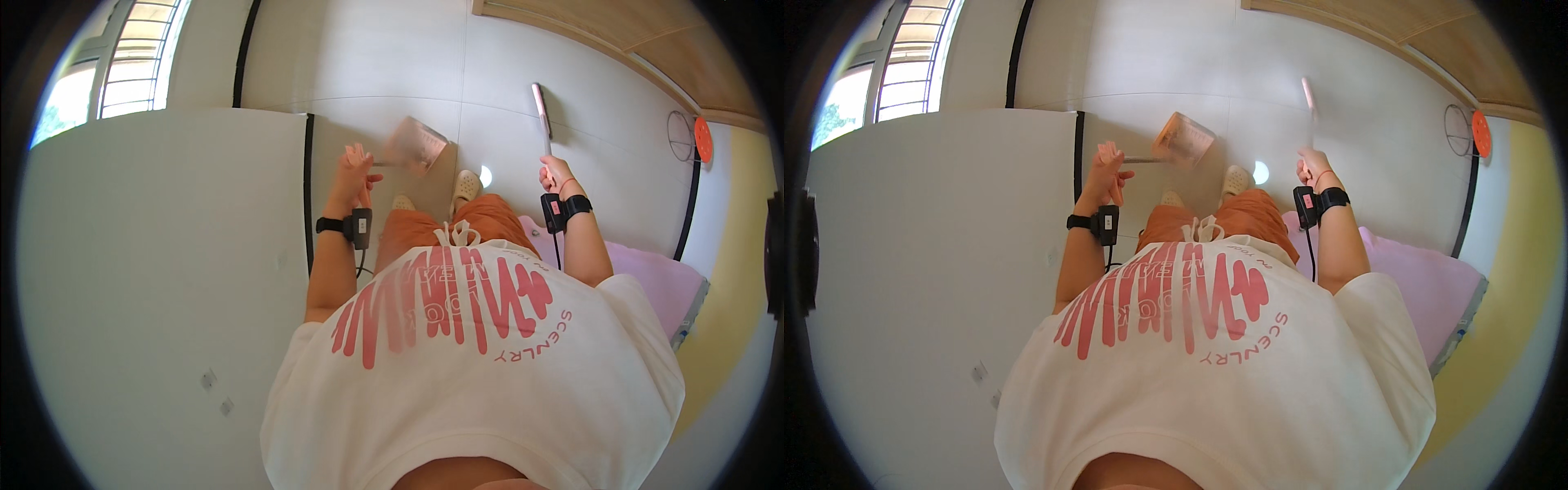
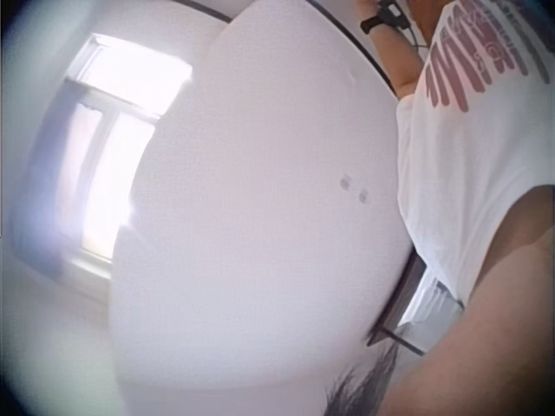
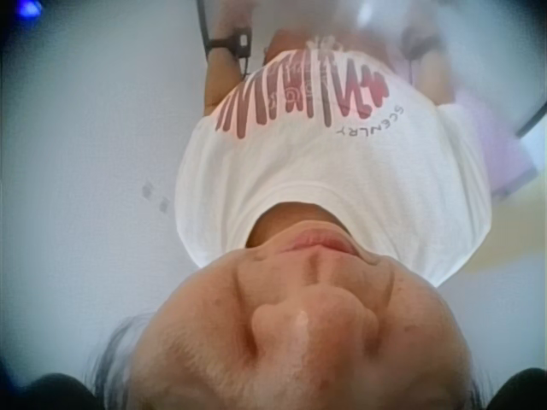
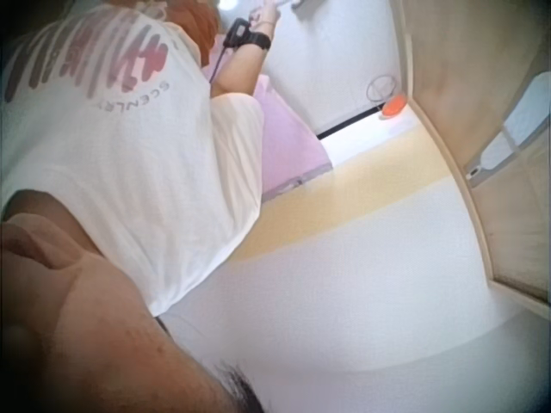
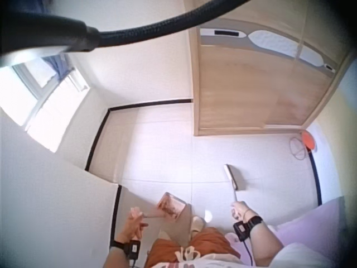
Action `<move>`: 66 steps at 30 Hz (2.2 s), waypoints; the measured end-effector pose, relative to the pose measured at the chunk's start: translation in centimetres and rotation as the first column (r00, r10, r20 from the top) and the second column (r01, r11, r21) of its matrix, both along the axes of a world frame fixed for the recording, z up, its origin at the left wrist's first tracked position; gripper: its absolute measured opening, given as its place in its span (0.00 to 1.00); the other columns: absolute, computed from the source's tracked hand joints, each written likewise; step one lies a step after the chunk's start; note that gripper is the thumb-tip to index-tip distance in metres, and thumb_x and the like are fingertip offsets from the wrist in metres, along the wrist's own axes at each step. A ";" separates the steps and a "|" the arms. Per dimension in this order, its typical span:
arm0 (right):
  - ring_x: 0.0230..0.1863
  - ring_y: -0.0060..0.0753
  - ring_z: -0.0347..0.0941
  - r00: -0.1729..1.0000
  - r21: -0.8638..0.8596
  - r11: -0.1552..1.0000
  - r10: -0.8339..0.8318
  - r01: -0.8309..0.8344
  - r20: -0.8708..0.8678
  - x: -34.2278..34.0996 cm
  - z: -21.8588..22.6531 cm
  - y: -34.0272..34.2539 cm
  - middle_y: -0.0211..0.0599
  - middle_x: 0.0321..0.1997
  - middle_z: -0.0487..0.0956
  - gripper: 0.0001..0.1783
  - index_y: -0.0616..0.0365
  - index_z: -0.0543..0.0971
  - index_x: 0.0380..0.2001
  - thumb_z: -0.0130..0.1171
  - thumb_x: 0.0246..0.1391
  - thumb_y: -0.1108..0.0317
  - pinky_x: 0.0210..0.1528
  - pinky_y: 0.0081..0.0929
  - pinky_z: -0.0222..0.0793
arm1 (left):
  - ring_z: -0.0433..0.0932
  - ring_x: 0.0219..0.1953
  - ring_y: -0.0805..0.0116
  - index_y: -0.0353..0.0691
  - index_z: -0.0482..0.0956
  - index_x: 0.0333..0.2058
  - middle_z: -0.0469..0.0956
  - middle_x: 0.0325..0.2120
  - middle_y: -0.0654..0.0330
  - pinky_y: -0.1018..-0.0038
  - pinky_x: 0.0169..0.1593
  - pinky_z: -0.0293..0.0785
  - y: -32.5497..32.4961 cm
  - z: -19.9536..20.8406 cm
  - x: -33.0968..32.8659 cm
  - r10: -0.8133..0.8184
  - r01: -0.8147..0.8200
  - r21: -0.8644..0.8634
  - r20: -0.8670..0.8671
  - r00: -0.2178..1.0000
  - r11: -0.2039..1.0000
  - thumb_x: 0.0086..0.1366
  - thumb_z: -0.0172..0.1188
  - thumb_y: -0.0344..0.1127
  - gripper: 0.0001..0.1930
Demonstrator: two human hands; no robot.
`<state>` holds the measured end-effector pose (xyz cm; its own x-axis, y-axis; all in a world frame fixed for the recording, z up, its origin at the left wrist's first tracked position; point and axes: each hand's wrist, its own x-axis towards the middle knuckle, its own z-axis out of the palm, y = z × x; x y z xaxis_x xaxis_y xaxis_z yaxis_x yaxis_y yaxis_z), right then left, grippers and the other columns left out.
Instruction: The person sweeps a tiled floor with a broom and dustpan, moving debris into the dustpan. They walk around a bedroom, sweep near a bed and a small stool, and then exit the room.
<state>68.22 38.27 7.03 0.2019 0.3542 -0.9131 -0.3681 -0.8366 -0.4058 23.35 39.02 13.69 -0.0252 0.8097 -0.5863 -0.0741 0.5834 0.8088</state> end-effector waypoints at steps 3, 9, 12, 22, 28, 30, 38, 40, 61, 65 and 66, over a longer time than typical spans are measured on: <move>0.12 0.22 0.59 0.997 -0.030 0.998 0.052 -0.053 -0.057 -0.8 -0.7 -1.3 0.32 0.17 0.65 0.08 0.54 0.64 0.31 0.49 0.50 0.65 0.08 0.15 0.44 | 0.77 0.22 0.67 0.38 0.64 0.36 0.68 0.27 0.61 0.80 0.15 0.63 -0.8 -0.5 -0.3 0.004 -0.004 -0.008 -0.002 1.000 1.000 0.60 0.56 0.36 0.12; 0.12 0.29 0.59 0.920 -0.007 0.920 0.392 -0.392 0.008 -9.0 2.1 -6.8 0.36 0.14 0.64 0.08 0.58 0.65 0.34 0.44 0.52 0.67 0.10 0.25 0.49 | 0.75 0.20 0.67 0.42 0.61 0.39 0.66 0.28 0.62 0.78 0.16 0.62 -2.1 -2.3 -3.5 -0.156 0.155 0.037 0.018 0.988 0.987 0.59 0.57 0.38 0.15; 0.09 0.24 0.55 0.718 0.014 0.720 0.690 -0.694 0.097 -11.9 0.0 -9.8 0.33 0.14 0.62 0.06 0.51 0.64 0.31 0.45 0.51 0.64 0.08 0.22 0.46 | 0.75 0.18 0.67 0.35 0.61 0.40 0.69 0.27 0.58 0.78 0.14 0.63 -2.6 -4.3 -4.9 -0.150 0.145 0.104 0.037 0.988 0.984 0.56 0.60 0.38 0.20; 0.10 0.14 0.57 0.835 0.194 0.814 0.513 -0.547 0.202 -19.7 3.3 -22.5 0.27 0.16 0.65 0.10 0.53 0.67 0.30 0.49 0.51 0.59 0.08 0.15 0.49 | 0.76 0.23 0.66 0.31 0.56 0.47 0.69 0.33 0.54 0.78 0.18 0.64 -5.0 -5.5 -6.6 -0.297 0.290 0.182 0.013 0.955 0.940 0.55 0.62 0.44 0.30; 0.11 0.14 0.56 0.983 0.162 0.974 0.142 -0.160 0.120 -16.4 8.9 -26.8 0.26 0.18 0.65 0.12 0.46 0.68 0.38 0.49 0.50 0.57 0.08 0.13 0.47 | 0.75 0.24 0.68 0.35 0.56 0.49 0.68 0.34 0.56 0.79 0.18 0.64 -3.6 -0.3 -4.4 -0.451 0.458 0.090 -0.092 0.888 0.884 0.57 0.60 0.44 0.29; 0.11 0.13 0.55 0.994 0.122 0.992 0.024 -0.037 0.102 -15.0 8.8 -27.4 0.24 0.18 0.64 0.10 0.43 0.68 0.37 0.49 0.51 0.58 0.08 0.12 0.46 | 0.74 0.23 0.69 0.36 0.57 0.48 0.68 0.33 0.57 0.79 0.18 0.64 -3.7 0.5 -4.5 -0.473 0.484 0.066 -0.130 0.871 0.873 0.57 0.60 0.44 0.28; 0.11 0.16 0.56 0.974 0.084 0.971 -0.218 0.223 -0.062 -7.5 0.5 -25.6 0.26 0.16 0.63 0.09 0.47 0.63 0.29 0.51 0.49 0.60 0.08 0.13 0.45 | 0.73 0.21 0.71 0.34 0.60 0.44 0.68 0.30 0.59 0.79 0.18 0.65 -3.9 1.1 -4.5 -0.545 0.556 0.039 -0.148 0.825 0.831 0.58 0.59 0.44 0.24; 0.10 0.17 0.56 0.981 0.067 0.980 -0.182 0.186 -0.059 -8.6 -0.4 -25.7 0.28 0.16 0.63 0.08 0.48 0.64 0.31 0.49 0.50 0.61 0.07 0.14 0.46 | 0.73 0.21 0.71 0.35 0.60 0.43 0.68 0.30 0.59 0.79 0.18 0.65 -4.1 0.7 -5.2 -0.548 0.558 0.032 -0.142 0.824 0.829 0.58 0.59 0.44 0.24; 0.10 0.13 0.56 0.929 0.108 0.923 0.368 -0.370 0.039 -15.8 9.5 -18.6 0.23 0.16 0.63 0.15 0.48 0.67 0.43 0.50 0.51 0.59 0.08 0.11 0.48 | 0.75 0.21 0.69 0.35 0.58 0.46 0.69 0.29 0.59 0.79 0.17 0.64 -6.2 -2.2 -8.1 -0.262 0.264 0.017 -0.079 0.962 0.964 0.58 0.59 0.42 0.25; 0.09 0.14 0.56 0.955 0.153 0.944 0.296 -0.294 0.007 -12.3 4.5 -13.6 0.25 0.15 0.64 0.08 0.48 0.65 0.33 0.49 0.50 0.61 0.08 0.12 0.46 | 0.75 0.22 0.70 0.39 0.59 0.45 0.68 0.30 0.61 0.80 0.18 0.64 -9.3 -1.3 -9.0 -0.105 0.104 -0.023 -0.053 0.993 0.994 0.59 0.58 0.41 0.22; 0.09 0.14 0.55 0.965 0.168 0.952 0.263 -0.257 -0.013 -11.9 2.8 -12.5 0.26 0.15 0.64 0.07 0.46 0.64 0.31 0.49 0.49 0.62 0.07 0.12 0.45 | 0.75 0.22 0.70 0.40 0.60 0.45 0.68 0.30 0.62 0.80 0.18 0.64 -10.5 -1.0 -9.4 -0.065 0.063 -0.036 -0.046 0.997 0.997 0.59 0.58 0.41 0.21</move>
<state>56.29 25.80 9.85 0.0518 0.5348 -0.8434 -0.1630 -0.8287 -0.5355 13.92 28.55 12.69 -0.0022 0.7898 -0.6134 0.0016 0.6134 0.7898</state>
